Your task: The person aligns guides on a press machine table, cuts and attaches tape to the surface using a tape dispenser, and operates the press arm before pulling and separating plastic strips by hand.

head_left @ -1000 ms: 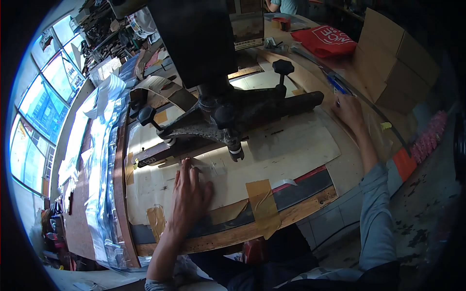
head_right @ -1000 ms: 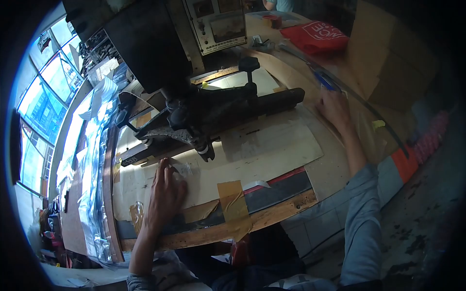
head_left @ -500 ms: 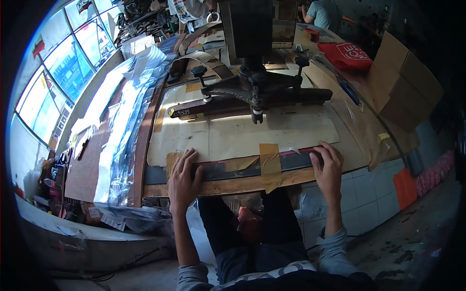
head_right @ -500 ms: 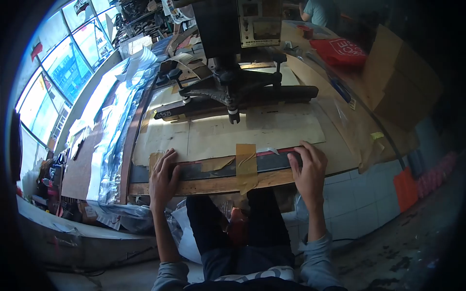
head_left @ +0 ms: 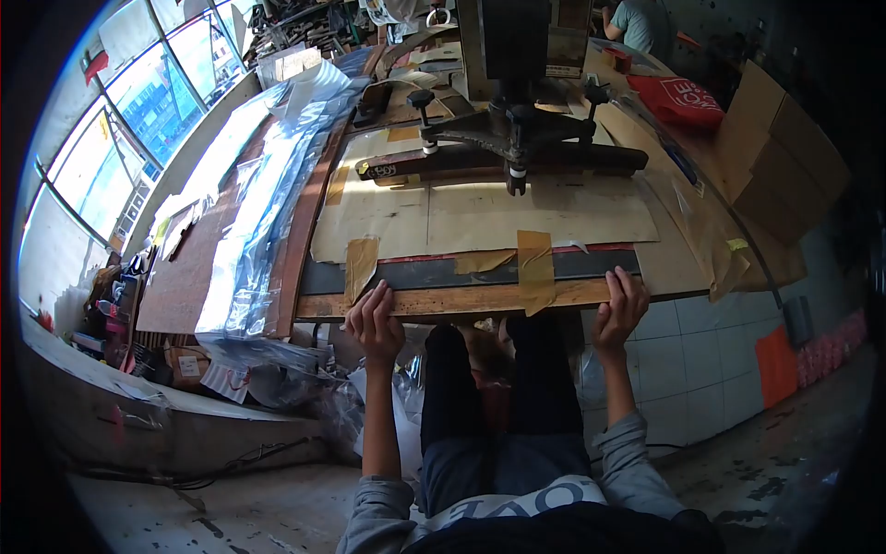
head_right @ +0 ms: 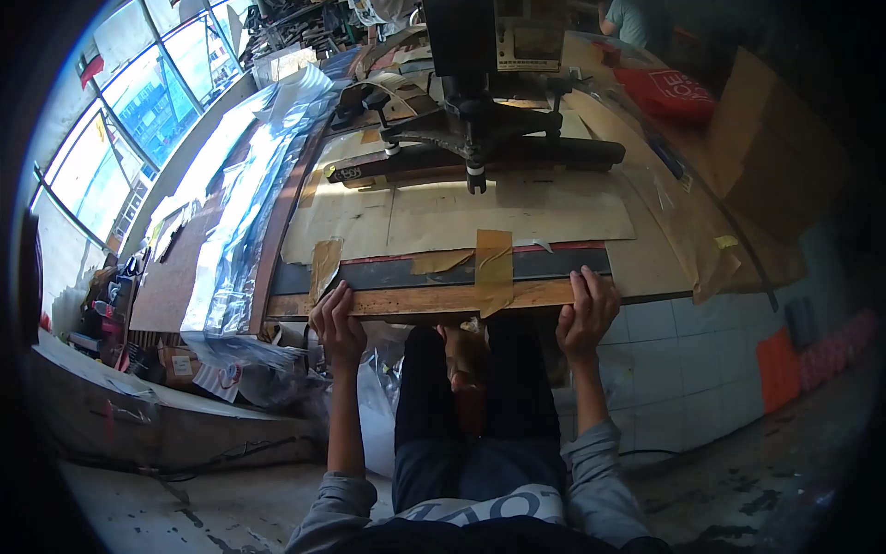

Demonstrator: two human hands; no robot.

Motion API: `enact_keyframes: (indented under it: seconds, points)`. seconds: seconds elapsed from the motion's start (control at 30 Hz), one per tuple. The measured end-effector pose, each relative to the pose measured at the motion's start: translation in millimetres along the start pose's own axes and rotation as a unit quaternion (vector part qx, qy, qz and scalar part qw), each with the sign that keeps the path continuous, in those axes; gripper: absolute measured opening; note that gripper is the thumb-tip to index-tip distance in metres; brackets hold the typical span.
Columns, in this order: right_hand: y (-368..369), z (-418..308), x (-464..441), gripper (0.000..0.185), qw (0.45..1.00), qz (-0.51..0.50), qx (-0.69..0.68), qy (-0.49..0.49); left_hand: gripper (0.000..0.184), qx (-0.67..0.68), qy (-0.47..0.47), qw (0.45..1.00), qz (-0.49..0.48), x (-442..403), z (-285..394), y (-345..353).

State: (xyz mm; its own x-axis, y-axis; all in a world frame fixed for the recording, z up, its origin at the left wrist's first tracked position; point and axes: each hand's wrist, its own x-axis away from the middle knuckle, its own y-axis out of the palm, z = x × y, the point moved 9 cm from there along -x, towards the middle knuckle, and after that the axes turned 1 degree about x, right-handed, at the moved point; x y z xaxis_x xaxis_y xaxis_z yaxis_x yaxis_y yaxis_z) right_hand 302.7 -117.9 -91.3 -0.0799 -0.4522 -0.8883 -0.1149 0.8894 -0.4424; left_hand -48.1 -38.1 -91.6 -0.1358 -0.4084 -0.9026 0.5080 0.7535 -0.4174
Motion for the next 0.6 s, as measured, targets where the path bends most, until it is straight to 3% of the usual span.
enact_keyframes:
  seconds: [0.3, 0.4, 0.6]
  points:
    - [-9, -15, 19, 0.041, 0.998, -0.016, 0.007, 0.056, 0.039, -0.016, -0.003, 0.997, 0.074, 8, -2, 5]
    - [-3, -16, 11, 0.041, 0.999, -0.001, 0.013, 0.049, 0.045, -0.027, 0.028, 0.990, 0.137, 13, -9, 15]
    - [-2, -17, 15, 0.041, 0.998, -0.005, -0.003, 0.070, 0.047, -0.036, 0.024, 0.989, 0.142, 18, -10, 14]
